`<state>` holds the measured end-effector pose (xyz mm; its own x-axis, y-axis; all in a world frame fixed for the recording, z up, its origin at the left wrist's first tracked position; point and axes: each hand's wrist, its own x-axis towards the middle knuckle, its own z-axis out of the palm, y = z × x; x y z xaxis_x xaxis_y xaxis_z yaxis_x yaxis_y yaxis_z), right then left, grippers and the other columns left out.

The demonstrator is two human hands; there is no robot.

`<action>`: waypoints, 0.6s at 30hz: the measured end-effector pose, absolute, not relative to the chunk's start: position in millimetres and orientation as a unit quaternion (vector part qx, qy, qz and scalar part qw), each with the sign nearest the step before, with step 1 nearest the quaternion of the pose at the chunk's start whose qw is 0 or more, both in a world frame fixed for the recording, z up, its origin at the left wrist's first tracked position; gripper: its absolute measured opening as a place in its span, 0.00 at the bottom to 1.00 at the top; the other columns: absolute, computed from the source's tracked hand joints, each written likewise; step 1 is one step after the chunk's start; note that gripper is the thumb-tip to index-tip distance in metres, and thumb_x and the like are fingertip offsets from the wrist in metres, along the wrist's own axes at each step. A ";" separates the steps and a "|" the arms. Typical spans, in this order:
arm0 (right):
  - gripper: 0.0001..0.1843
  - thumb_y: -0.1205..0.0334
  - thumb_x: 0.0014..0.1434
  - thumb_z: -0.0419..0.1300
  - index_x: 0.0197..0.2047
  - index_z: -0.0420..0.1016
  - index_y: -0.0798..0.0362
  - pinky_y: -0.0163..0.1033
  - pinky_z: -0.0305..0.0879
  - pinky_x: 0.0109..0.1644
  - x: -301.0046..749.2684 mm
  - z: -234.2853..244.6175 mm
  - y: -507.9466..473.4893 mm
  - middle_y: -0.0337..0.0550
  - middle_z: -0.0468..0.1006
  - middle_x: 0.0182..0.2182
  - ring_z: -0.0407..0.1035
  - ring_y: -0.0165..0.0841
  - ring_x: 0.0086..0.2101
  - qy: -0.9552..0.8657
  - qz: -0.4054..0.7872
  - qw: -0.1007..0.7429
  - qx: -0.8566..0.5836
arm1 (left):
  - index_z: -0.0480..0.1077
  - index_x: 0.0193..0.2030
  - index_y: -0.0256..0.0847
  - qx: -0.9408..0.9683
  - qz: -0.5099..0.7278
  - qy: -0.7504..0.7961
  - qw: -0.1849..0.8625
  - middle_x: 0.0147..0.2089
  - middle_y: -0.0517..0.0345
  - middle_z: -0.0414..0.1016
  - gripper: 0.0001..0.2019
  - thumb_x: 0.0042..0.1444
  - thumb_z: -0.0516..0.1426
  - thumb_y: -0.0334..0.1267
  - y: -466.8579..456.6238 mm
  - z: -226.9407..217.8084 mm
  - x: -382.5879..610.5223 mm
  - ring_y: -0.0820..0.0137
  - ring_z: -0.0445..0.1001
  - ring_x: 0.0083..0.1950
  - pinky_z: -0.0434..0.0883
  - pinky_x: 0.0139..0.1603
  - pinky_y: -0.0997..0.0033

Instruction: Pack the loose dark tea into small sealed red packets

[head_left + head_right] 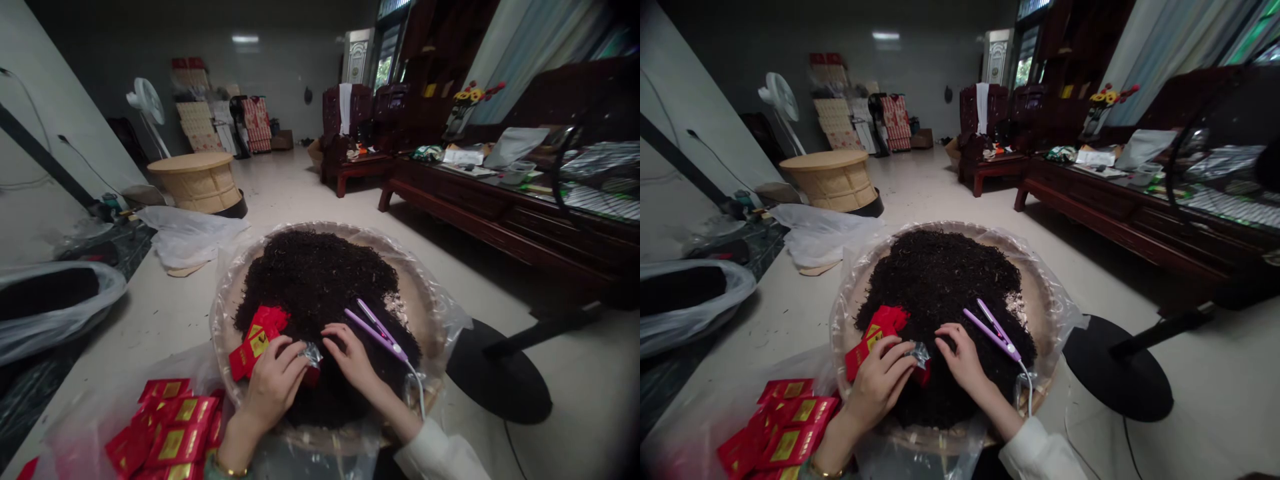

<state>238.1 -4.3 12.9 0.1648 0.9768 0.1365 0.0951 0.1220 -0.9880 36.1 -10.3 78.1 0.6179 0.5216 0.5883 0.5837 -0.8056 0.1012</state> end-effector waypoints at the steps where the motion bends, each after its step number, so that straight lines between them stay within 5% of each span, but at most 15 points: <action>1: 0.16 0.47 0.53 0.64 0.39 0.80 0.49 0.56 0.58 0.61 241.7 11.4 -4.8 0.50 0.77 0.46 0.67 0.46 0.52 -0.562 0.360 0.518 -0.535 | 0.73 0.42 0.41 -0.901 -0.304 -0.307 0.046 0.46 0.50 0.77 0.09 0.61 0.52 0.29 -9.6 80.6 35.3 0.58 0.68 0.50 0.74 0.48 0.56; 5: 0.31 0.44 0.60 0.57 0.62 0.66 0.50 0.61 0.47 0.66 266.9 -1.9 1.9 0.54 0.60 0.65 0.47 0.49 0.66 -0.721 0.202 0.338 -0.570 | 0.73 0.40 0.41 -0.911 -0.281 -0.301 0.032 0.49 0.51 0.76 0.09 0.60 0.52 0.29 -9.7 88.3 32.3 0.55 0.66 0.56 0.73 0.53 0.52; 9: 0.43 0.38 0.61 0.52 0.70 0.49 0.55 0.60 0.44 0.67 287.8 -10.0 25.1 0.60 0.46 0.70 0.36 0.49 0.68 -0.743 0.167 0.229 -0.607 | 0.73 0.39 0.40 -0.916 -0.281 -0.283 0.028 0.47 0.50 0.76 0.08 0.59 0.52 0.28 -12.6 90.6 31.0 0.58 0.69 0.52 0.74 0.52 0.54; 13: 0.44 0.36 0.60 0.50 0.70 0.48 0.54 0.61 0.43 0.67 280.7 2.5 40.8 0.60 0.48 0.69 0.38 0.52 0.68 -0.756 0.147 0.178 -0.613 | 0.73 0.38 0.40 -0.914 -0.302 -0.268 0.044 0.41 0.50 0.75 0.08 0.60 0.52 0.29 -13.9 90.6 32.0 0.61 0.70 0.48 0.75 0.49 0.59; 18: 0.40 0.37 0.57 0.56 0.65 0.62 0.53 0.59 0.48 0.64 255.6 27.5 18.2 0.62 0.60 0.64 0.51 0.55 0.63 -0.822 0.107 0.129 -0.544 | 0.73 0.39 0.39 -0.917 -0.312 -0.243 0.043 0.37 0.52 0.76 0.09 0.61 0.52 0.28 -10.9 89.1 30.8 0.63 0.71 0.43 0.75 0.46 0.61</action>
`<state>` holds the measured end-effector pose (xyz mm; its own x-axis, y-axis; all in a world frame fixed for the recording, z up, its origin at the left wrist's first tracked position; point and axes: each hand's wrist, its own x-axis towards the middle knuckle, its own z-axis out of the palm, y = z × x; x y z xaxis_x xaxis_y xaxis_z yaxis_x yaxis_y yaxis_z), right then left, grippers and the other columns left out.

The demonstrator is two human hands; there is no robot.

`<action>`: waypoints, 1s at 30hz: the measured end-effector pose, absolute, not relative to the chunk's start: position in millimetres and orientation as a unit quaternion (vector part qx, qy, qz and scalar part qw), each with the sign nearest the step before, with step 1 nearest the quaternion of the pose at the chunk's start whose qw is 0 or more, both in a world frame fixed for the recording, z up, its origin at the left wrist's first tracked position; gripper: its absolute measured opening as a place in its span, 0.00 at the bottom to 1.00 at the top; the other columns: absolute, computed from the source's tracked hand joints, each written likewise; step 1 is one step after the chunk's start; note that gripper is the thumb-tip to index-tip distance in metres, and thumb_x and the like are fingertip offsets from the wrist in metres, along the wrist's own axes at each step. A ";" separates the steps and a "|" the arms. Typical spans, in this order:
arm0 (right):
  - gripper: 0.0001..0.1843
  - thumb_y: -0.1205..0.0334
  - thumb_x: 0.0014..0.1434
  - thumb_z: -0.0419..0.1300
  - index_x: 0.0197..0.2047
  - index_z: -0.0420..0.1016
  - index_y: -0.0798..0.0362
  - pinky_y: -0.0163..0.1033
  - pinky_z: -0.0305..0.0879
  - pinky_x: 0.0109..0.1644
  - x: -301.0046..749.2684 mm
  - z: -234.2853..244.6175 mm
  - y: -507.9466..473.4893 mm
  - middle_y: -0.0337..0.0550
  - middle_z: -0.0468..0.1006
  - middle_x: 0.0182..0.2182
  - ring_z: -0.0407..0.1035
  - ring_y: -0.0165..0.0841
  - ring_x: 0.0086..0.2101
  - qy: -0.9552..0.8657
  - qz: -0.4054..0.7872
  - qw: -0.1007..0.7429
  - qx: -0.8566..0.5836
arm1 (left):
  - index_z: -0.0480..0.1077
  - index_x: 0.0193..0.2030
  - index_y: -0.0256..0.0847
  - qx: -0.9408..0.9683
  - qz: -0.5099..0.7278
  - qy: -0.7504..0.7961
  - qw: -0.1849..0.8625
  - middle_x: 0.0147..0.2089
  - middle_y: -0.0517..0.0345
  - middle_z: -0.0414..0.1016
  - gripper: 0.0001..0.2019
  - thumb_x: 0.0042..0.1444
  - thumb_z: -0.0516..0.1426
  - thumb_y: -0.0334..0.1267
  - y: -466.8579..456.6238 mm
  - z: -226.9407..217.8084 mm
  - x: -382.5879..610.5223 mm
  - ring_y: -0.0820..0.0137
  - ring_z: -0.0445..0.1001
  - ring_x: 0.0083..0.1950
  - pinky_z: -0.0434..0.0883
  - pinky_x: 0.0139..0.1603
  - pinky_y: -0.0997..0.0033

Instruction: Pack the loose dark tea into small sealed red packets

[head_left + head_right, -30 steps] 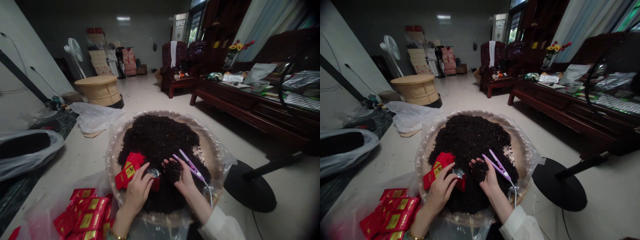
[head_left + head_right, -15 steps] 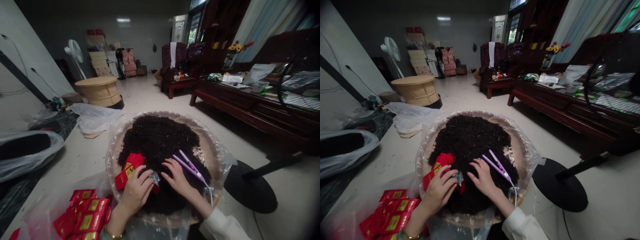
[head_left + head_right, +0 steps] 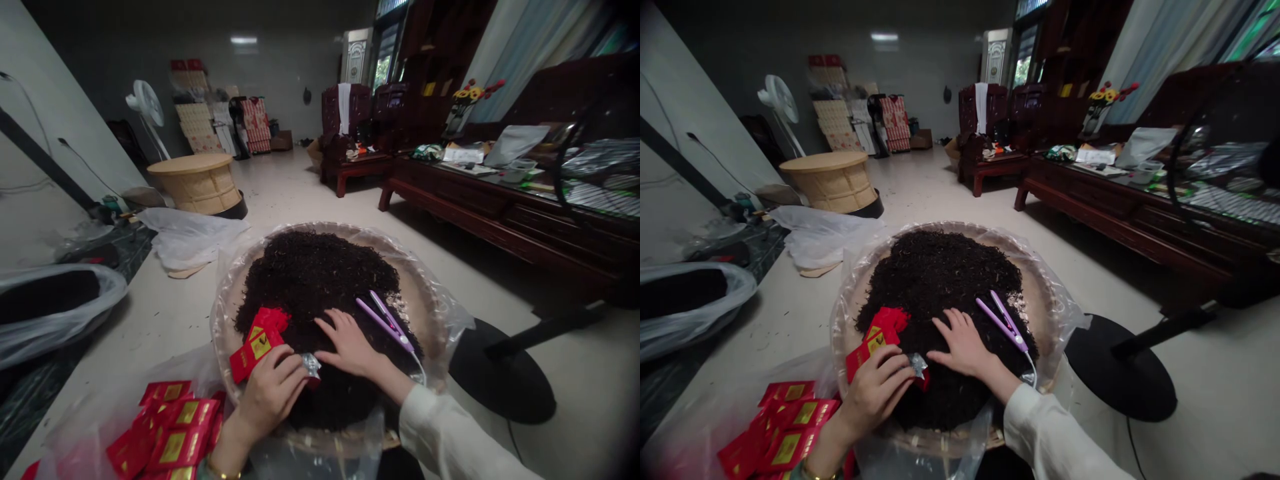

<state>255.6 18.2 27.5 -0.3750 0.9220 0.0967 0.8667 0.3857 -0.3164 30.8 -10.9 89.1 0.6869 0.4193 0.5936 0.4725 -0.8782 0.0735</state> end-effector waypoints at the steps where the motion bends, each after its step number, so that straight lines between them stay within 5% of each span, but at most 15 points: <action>1: 0.39 0.38 0.57 0.57 0.64 0.63 0.52 0.59 0.48 0.64 253.0 30.9 12.1 0.61 0.63 0.62 0.53 0.53 0.62 -0.835 0.104 0.128 -0.524 | 0.73 0.40 0.40 -0.919 -0.310 -0.241 0.033 0.37 0.52 0.76 0.09 0.61 0.52 0.28 -10.1 88.8 29.9 0.63 0.71 0.43 0.75 0.46 0.61; 8: 0.46 0.37 0.50 0.62 0.66 0.60 0.51 0.63 0.48 0.61 247.4 40.0 5.2 0.61 0.57 0.66 0.47 0.58 0.64 -0.832 0.107 0.106 -0.533 | 0.72 0.42 0.43 -0.918 -0.287 -0.269 -0.054 0.45 0.48 0.74 0.10 0.61 0.52 0.28 -10.7 93.6 23.2 0.64 0.74 0.45 0.75 0.44 0.65; 15: 0.15 0.53 0.61 0.59 0.47 0.76 0.51 0.48 0.63 0.49 247.8 34.8 -4.0 0.54 0.74 0.49 0.65 0.46 0.48 -0.878 0.042 0.109 -0.464 | 0.68 0.46 0.41 -0.909 -0.271 -0.303 -0.087 0.44 0.49 0.75 0.09 0.61 0.51 0.29 -10.7 94.9 16.3 0.63 0.76 0.46 0.76 0.46 0.64; 18: 0.12 0.53 0.63 0.57 0.40 0.78 0.51 0.42 0.64 0.39 257.7 26.5 -4.8 0.51 0.76 0.40 0.66 0.41 0.40 -0.873 0.010 0.143 -0.465 | 0.69 0.45 0.42 -0.913 -0.267 -0.293 -0.094 0.46 0.49 0.75 0.10 0.62 0.50 0.29 -10.1 94.6 16.5 0.65 0.76 0.46 0.76 0.45 0.66; 22: 0.14 0.53 0.66 0.53 0.40 0.78 0.50 0.38 0.64 0.34 270.4 18.7 -0.9 0.49 0.76 0.37 0.67 0.38 0.36 -0.848 0.011 0.218 -0.482 | 0.72 0.44 0.44 -0.922 -0.253 -0.275 -0.097 0.48 0.50 0.75 0.12 0.61 0.50 0.27 -10.7 95.4 19.3 0.67 0.76 0.46 0.75 0.44 0.69; 26: 0.16 0.51 0.65 0.55 0.47 0.77 0.50 0.44 0.67 0.45 280.2 18.2 2.6 0.51 0.76 0.43 0.69 0.41 0.43 -0.795 0.047 0.263 -0.544 | 0.72 0.47 0.44 -0.914 -0.274 -0.283 -0.091 0.48 0.49 0.74 0.15 0.60 0.49 0.25 -8.8 91.0 19.3 0.67 0.75 0.47 0.75 0.46 0.70; 30: 0.44 0.36 0.50 0.63 0.64 0.64 0.52 0.61 0.55 0.59 281.8 18.8 -6.5 0.59 0.65 0.60 0.56 0.55 0.59 -0.783 0.059 0.197 -0.588 | 0.72 0.46 0.41 -0.910 -0.278 -0.297 -0.083 0.48 0.47 0.73 0.14 0.61 0.49 0.25 -5.7 85.9 18.9 0.66 0.75 0.47 0.75 0.47 0.69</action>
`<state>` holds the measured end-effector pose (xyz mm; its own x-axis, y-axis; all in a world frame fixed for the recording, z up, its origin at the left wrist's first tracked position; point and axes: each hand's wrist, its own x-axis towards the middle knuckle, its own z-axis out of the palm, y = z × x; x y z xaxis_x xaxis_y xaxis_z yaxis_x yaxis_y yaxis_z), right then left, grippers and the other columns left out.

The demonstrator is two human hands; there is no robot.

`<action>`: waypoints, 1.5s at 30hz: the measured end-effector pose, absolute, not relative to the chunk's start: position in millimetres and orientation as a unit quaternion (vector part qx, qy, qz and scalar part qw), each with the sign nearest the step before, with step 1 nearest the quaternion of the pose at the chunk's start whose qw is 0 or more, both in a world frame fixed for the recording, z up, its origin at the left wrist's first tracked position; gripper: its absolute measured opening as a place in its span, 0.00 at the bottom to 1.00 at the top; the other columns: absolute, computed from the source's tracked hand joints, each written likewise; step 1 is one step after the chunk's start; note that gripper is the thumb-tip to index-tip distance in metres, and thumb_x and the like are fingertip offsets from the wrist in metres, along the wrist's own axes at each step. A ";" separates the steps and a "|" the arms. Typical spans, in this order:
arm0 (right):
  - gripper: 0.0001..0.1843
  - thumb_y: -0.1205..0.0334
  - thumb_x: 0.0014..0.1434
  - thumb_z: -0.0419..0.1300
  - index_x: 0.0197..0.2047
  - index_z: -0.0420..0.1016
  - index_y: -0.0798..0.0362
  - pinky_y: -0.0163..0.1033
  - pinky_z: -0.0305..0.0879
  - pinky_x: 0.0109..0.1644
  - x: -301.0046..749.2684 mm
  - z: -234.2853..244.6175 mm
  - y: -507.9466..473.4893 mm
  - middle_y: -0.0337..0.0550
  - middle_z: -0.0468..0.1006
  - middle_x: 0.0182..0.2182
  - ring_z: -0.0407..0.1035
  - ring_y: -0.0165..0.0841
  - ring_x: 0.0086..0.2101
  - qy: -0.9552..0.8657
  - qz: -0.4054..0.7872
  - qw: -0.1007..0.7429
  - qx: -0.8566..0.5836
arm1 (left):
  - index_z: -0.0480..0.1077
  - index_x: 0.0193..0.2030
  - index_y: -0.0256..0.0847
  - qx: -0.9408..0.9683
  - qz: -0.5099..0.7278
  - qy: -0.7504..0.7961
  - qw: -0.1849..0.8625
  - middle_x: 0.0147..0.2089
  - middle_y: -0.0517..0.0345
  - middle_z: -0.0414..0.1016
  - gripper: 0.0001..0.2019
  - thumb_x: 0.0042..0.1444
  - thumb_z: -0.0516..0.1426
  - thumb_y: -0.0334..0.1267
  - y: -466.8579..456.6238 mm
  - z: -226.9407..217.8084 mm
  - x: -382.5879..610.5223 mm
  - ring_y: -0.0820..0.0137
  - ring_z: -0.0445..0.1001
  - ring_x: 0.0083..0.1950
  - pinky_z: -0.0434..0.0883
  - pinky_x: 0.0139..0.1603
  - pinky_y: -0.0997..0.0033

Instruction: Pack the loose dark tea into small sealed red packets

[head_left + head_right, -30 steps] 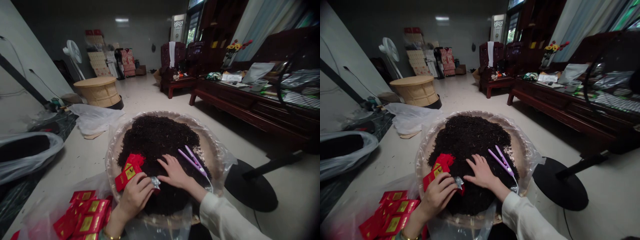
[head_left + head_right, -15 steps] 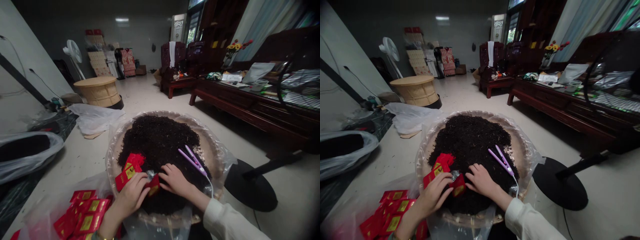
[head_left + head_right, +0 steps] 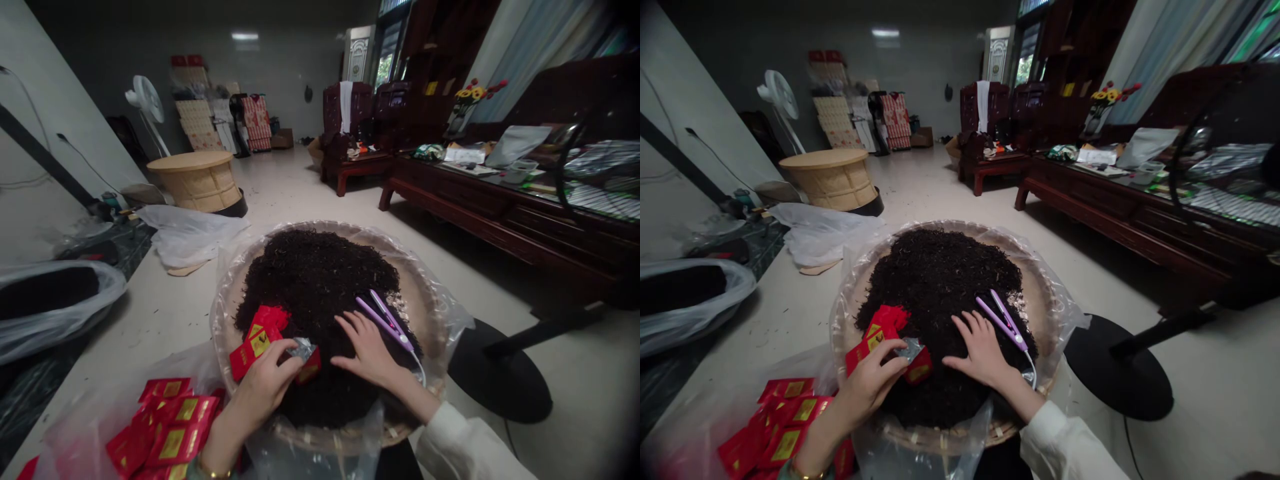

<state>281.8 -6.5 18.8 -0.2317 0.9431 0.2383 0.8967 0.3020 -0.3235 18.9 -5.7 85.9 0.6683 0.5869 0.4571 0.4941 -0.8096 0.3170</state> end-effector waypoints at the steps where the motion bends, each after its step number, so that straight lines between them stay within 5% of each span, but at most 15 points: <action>1: 0.49 0.34 0.47 0.64 0.65 0.61 0.52 0.62 0.52 0.60 279.8 19.0 -11.3 0.60 0.63 0.62 0.54 0.57 0.61 -0.792 0.068 0.172 -0.582 | 0.72 0.46 0.41 0.910 0.275 0.298 0.085 0.48 0.47 0.73 0.14 0.61 0.49 0.25 -5.3 85.1 19.2 0.66 0.75 0.47 0.75 0.47 0.69; 6: 0.52 0.31 0.43 0.65 0.66 0.59 0.47 0.63 0.47 0.61 261.7 21.1 -35.1 0.58 0.58 0.66 0.49 0.58 0.62 -0.860 0.078 0.088 -0.497 | 0.71 0.47 0.42 0.911 0.266 0.301 0.092 0.50 0.47 0.72 0.13 0.61 0.50 0.26 -5.5 84.0 20.4 0.65 0.75 0.49 0.75 0.48 0.66; 13: 0.19 0.54 0.56 0.65 0.50 0.74 0.49 0.48 0.62 0.48 258.4 16.1 -33.0 0.53 0.75 0.51 0.66 0.45 0.47 -0.888 -0.021 0.104 -0.447 | 0.70 0.49 0.41 0.914 0.241 0.306 0.112 0.55 0.44 0.70 0.14 0.61 0.49 0.25 -6.5 82.5 17.6 0.63 0.73 0.54 0.74 0.53 0.64; 17: 0.11 0.63 0.56 0.64 0.43 0.75 0.50 0.41 0.62 0.39 267.8 14.1 -25.9 0.48 0.77 0.41 0.67 0.39 0.38 -0.885 -0.056 0.155 -0.435 | 0.70 0.49 0.42 0.915 0.242 0.305 0.104 0.55 0.44 0.70 0.14 0.61 0.50 0.25 -7.1 80.1 17.7 0.64 0.73 0.54 0.74 0.52 0.63; 21: 0.07 0.66 0.57 0.60 0.39 0.77 0.51 0.38 0.63 0.37 272.5 20.8 -14.9 0.46 0.77 0.36 0.68 0.36 0.36 -0.828 0.022 0.302 -0.473 | 0.71 0.49 0.42 0.918 0.248 0.295 0.099 0.56 0.45 0.70 0.15 0.61 0.50 0.25 -6.6 80.3 21.7 0.65 0.73 0.54 0.74 0.51 0.65; 25: 0.02 0.63 0.50 0.64 0.31 0.78 0.51 0.38 0.65 0.44 270.4 35.2 1.9 0.40 0.77 0.32 0.70 0.35 0.37 -0.488 0.335 0.589 -0.549 | 0.72 0.49 0.45 0.922 0.245 0.283 0.101 0.57 0.47 0.70 0.16 0.61 0.50 0.24 -6.0 82.0 26.6 0.66 0.72 0.53 0.74 0.52 0.65; 31: 0.11 0.54 0.55 0.57 0.33 0.75 0.51 0.36 0.67 0.27 260.7 56.5 13.5 0.41 0.81 0.30 0.73 0.34 0.27 -0.191 0.558 0.642 -0.490 | 0.72 0.48 0.45 0.927 0.233 0.277 0.091 0.57 0.48 0.69 0.14 0.63 0.49 0.27 -5.0 86.6 32.0 0.67 0.72 0.51 0.74 0.49 0.66; 35: 0.09 0.57 0.58 0.55 0.35 0.74 0.52 0.36 0.69 0.28 245.4 82.8 9.5 0.42 0.82 0.31 0.75 0.33 0.27 -0.034 0.672 0.644 -0.364 | 0.71 0.48 0.44 0.932 0.230 0.269 0.077 0.56 0.47 0.70 0.13 0.64 0.49 0.29 -2.4 91.1 36.5 0.66 0.72 0.49 0.75 0.48 0.66; 45: 0.25 0.36 0.54 0.58 0.35 0.78 0.50 0.41 0.69 0.45 201.9 119.0 -1.0 0.41 0.81 0.37 0.74 0.37 0.37 -0.248 0.625 0.653 -0.349 | 0.73 0.41 0.43 0.927 0.201 0.307 0.080 0.54 0.47 0.70 0.11 0.62 0.51 0.28 -3.7 91.0 42.4 0.64 0.71 0.50 0.73 0.48 0.64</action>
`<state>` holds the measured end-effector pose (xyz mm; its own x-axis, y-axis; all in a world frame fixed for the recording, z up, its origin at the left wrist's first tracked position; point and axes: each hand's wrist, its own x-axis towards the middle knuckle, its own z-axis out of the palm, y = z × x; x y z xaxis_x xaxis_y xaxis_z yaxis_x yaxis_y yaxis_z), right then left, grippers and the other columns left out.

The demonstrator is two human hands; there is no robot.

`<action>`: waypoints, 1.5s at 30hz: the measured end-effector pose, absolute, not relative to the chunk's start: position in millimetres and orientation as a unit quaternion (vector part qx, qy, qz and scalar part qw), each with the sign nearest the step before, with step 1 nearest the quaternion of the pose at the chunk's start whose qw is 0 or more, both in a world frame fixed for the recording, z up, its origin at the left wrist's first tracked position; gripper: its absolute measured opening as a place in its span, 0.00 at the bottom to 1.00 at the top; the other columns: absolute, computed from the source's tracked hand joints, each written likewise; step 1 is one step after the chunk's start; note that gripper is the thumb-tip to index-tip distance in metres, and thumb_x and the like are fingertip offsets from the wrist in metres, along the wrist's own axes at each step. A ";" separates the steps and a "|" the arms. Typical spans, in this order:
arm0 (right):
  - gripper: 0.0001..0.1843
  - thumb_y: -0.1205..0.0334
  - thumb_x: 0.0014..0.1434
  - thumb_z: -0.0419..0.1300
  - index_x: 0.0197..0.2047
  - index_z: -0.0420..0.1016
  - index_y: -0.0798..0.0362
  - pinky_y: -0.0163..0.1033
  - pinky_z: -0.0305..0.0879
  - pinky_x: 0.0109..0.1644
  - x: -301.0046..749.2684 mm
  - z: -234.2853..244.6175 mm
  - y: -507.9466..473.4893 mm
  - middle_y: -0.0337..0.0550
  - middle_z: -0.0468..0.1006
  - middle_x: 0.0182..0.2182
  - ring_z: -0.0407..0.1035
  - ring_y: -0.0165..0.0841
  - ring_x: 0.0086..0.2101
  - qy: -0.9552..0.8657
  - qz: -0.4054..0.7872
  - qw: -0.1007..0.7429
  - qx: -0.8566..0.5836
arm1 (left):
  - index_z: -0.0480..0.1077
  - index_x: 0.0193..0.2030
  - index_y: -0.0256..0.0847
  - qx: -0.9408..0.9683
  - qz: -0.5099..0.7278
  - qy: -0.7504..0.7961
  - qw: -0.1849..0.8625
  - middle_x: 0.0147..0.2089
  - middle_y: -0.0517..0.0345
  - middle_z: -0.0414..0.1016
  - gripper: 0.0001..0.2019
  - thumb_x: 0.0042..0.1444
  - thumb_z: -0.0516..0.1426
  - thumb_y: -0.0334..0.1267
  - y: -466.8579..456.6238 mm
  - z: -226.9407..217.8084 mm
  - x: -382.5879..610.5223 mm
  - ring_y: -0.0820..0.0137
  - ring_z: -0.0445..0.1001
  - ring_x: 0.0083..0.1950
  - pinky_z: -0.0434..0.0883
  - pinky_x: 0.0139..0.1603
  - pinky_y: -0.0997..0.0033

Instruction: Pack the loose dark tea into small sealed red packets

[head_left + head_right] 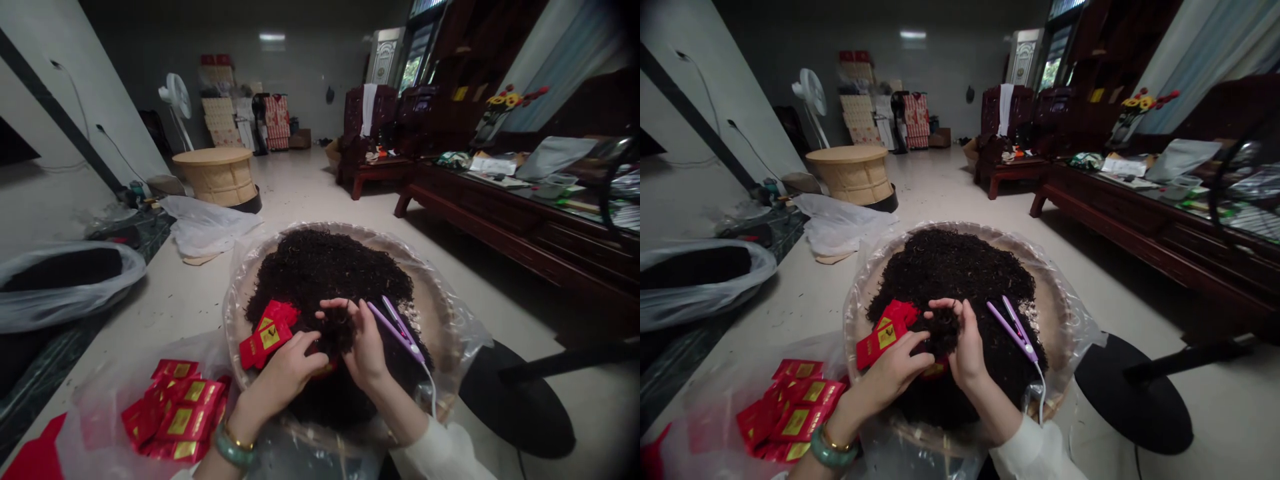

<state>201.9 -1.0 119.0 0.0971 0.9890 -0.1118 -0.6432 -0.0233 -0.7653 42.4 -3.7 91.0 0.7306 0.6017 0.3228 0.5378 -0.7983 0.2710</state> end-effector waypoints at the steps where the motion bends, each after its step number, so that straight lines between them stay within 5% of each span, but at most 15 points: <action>1: 0.27 0.34 0.54 0.57 0.36 0.79 0.50 0.43 0.67 0.48 200.1 117.8 -2.2 0.41 0.81 0.38 0.73 0.38 0.40 -0.280 0.618 0.643 -0.355 | 0.73 0.41 0.43 0.926 0.204 0.308 0.081 0.54 0.47 0.70 0.11 0.62 0.51 0.28 -3.7 89.2 42.0 0.64 0.71 0.50 0.73 0.48 0.64; 9: 0.36 0.31 0.62 0.41 0.51 0.75 0.47 0.53 0.53 0.63 218.3 102.7 -11.6 0.46 0.77 0.51 0.65 0.43 0.55 -0.495 0.562 0.549 -0.372 | 0.73 0.41 0.44 0.920 0.215 0.316 0.091 0.56 0.49 0.69 0.11 0.60 0.52 0.26 -2.8 84.8 35.9 0.65 0.71 0.50 0.73 0.50 0.63; 16: 0.12 0.57 0.63 0.57 0.47 0.75 0.49 0.53 0.58 0.57 237.4 112.1 -34.9 0.48 0.78 0.45 0.62 0.46 0.53 -0.831 0.209 0.244 -0.454 | 0.72 0.43 0.42 0.922 0.251 0.289 0.055 0.51 0.49 0.74 0.09 0.64 0.51 0.31 -3.2 86.7 31.8 0.65 0.73 0.48 0.75 0.46 0.64; 21: 0.05 0.60 0.61 0.61 0.35 0.76 0.51 0.42 0.61 0.40 224.4 106.0 -32.3 0.45 0.80 0.32 0.68 0.40 0.37 -0.878 0.059 0.085 -0.468 | 0.71 0.40 0.39 0.918 0.306 0.252 0.032 0.44 0.49 0.77 0.10 0.66 0.48 0.33 -6.6 82.4 34.6 0.66 0.73 0.43 0.75 0.44 0.63; 31: 0.14 0.59 0.64 0.59 0.26 0.76 0.51 0.40 0.57 0.34 231.0 92.3 -27.1 0.42 0.79 0.22 0.67 0.36 0.30 -0.898 0.058 0.107 -0.422 | 0.70 0.38 0.39 0.925 0.298 0.236 0.024 0.45 0.48 0.79 0.07 0.62 0.52 0.29 -15.3 90.1 29.3 0.64 0.72 0.44 0.75 0.45 0.62; 38: 0.08 0.63 0.62 0.58 0.43 0.77 0.48 0.38 0.68 0.44 273.6 96.9 -25.2 0.42 0.80 0.38 0.73 0.35 0.40 -0.780 0.302 0.323 -0.442 | 0.72 0.40 0.40 0.922 0.288 0.254 0.043 0.48 0.48 0.78 0.09 0.63 0.51 0.30 -8.0 86.0 23.4 0.66 0.75 0.42 0.75 0.44 0.64; 40: 0.12 0.67 0.58 0.60 0.46 0.76 0.47 0.40 0.69 0.45 286.6 84.0 -34.5 0.42 0.78 0.40 0.73 0.36 0.41 -0.768 0.292 0.295 -0.488 | 0.72 0.40 0.41 0.919 0.290 0.263 0.050 0.49 0.47 0.78 0.10 0.64 0.50 0.31 -7.4 83.4 22.4 0.66 0.76 0.44 0.75 0.45 0.64; 43: 0.33 0.74 0.47 0.65 0.57 0.70 0.45 0.43 0.70 0.47 288.2 53.3 -56.8 0.48 0.73 0.49 0.71 0.40 0.45 -0.814 0.186 0.145 -0.530 | 0.72 0.40 0.41 0.917 0.292 0.267 0.057 0.50 0.48 0.78 0.10 0.65 0.49 0.32 -7.5 81.3 23.0 0.66 0.77 0.44 0.76 0.45 0.65; 45: 0.39 0.76 0.47 0.64 0.60 0.68 0.40 0.48 0.70 0.47 277.8 35.0 -69.3 0.51 0.70 0.55 0.69 0.46 0.47 -0.841 0.088 0.066 -0.530 | 0.72 0.40 0.41 0.916 0.293 0.267 0.059 0.49 0.47 0.78 0.10 0.65 0.49 0.32 -7.5 80.8 24.0 0.66 0.77 0.44 0.76 0.45 0.64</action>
<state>277.8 -69.3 35.0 -0.4288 0.9033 0.0171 0.8801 0.4219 -0.2179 24.0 -7.5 80.8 0.6861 0.5237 0.5049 0.4552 -0.8505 0.2636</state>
